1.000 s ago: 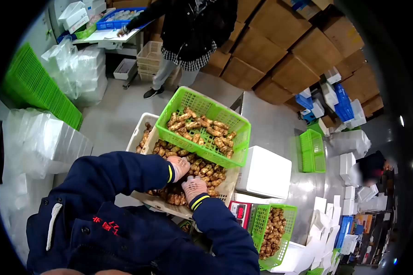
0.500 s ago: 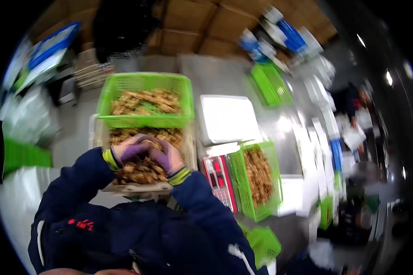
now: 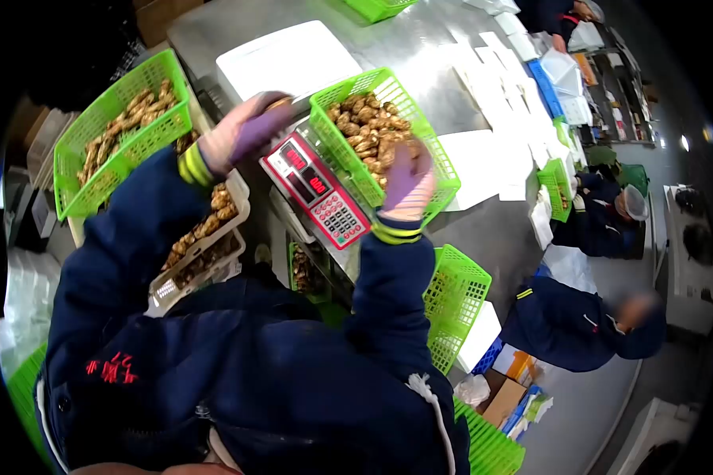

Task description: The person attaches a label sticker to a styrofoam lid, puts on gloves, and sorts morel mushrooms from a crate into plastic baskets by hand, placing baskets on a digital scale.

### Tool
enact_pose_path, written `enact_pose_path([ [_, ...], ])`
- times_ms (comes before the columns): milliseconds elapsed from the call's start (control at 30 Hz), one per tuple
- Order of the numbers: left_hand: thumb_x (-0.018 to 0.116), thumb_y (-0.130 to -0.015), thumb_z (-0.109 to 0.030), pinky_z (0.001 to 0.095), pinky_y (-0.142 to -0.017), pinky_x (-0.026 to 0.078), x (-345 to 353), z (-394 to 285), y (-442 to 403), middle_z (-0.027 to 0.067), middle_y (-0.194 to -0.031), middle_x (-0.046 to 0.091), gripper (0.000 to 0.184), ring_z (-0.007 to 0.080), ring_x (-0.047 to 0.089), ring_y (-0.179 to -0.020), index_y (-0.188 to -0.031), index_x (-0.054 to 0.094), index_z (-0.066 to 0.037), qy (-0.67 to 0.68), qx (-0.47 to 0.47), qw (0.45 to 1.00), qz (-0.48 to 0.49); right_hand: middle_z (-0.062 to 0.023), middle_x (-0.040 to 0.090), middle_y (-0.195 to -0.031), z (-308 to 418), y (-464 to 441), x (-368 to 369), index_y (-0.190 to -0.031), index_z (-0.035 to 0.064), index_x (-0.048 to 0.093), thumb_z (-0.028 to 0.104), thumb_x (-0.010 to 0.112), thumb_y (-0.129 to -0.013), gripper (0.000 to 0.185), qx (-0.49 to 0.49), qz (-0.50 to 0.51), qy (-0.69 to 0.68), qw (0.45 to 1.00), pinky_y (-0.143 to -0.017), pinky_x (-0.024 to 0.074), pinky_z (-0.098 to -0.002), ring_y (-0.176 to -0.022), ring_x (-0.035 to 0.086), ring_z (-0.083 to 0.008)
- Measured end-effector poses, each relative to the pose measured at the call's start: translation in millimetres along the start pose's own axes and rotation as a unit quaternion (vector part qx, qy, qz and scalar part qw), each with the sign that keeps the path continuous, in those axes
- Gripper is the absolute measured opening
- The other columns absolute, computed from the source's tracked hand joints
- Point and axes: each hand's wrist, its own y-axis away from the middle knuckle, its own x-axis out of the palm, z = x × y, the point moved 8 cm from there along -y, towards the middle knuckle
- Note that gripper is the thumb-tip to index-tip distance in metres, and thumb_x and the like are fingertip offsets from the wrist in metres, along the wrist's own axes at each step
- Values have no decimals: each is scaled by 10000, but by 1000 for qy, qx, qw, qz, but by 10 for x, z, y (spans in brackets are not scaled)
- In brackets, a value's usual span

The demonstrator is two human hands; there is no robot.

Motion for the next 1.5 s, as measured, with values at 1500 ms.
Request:
enact_pose_path([
  [1500, 481, -834, -209, 194, -479, 366, -1605, 600, 2140, 22, -848, 565, 326, 62, 475, -571, -1107, 463, -32, -40, -253, 959, -118, -17, 571, -657, -347, 1824, 1539, -902, 1, 607, 13, 528, -768, 156, 121, 463, 92, 873, -515, 416, -207, -566, 525, -66],
])
